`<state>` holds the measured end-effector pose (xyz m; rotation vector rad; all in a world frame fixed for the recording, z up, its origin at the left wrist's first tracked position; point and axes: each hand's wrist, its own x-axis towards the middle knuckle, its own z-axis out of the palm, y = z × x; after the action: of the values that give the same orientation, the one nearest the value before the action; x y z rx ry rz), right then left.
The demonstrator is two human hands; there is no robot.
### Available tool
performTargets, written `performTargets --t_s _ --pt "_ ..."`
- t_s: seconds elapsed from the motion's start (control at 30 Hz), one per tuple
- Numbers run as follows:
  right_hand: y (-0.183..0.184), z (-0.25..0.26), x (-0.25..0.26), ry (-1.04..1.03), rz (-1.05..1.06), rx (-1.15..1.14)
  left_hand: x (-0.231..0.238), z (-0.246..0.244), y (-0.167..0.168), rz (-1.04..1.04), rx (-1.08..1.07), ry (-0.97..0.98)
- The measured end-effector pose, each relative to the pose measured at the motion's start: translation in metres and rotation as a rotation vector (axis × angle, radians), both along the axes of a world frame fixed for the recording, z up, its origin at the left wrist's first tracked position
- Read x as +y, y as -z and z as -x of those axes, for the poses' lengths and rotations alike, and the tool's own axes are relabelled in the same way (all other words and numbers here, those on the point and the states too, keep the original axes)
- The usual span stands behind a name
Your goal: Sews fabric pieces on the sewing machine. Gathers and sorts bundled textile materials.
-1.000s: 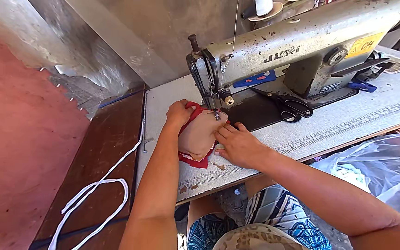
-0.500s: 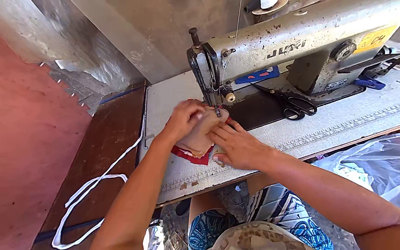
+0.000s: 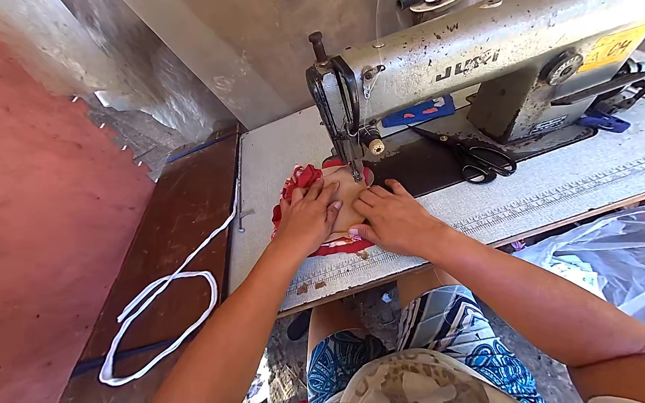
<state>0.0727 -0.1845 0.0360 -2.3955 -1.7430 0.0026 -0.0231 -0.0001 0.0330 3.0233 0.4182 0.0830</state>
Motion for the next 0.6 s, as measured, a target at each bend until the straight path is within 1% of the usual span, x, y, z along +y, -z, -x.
performTargets --t_s 0.17,0.33,0.4,0.43,0.5,0.57,0.6 --pt "-0.002 -0.003 0.001 0.064 0.039 -0.013 -0.005 -0.006 -0.006 -0.038 0.024 -0.05" --pt "-0.002 -0.003 0.004 0.128 0.072 -0.047 0.01 -0.024 -0.019 -0.017 0.038 -0.11" --pt "0.004 -0.001 0.004 0.142 0.031 -0.071 0.017 -0.032 -0.022 -0.024 0.051 -0.118" --pt "0.009 0.0 0.002 0.118 -0.029 -0.103 0.022 -0.032 -0.02 -0.031 -0.002 -0.065" --pt "0.017 0.001 0.0 -0.019 -0.158 -0.136 0.036 -0.028 -0.01 -0.015 -0.172 0.189" --pt "0.019 0.003 -0.001 -0.174 -0.177 -0.101 0.046 -0.024 0.004 0.077 -0.219 0.415" --pt "0.018 0.003 -0.001 -0.214 -0.158 -0.087 0.048 -0.022 0.012 0.118 -0.221 0.456"
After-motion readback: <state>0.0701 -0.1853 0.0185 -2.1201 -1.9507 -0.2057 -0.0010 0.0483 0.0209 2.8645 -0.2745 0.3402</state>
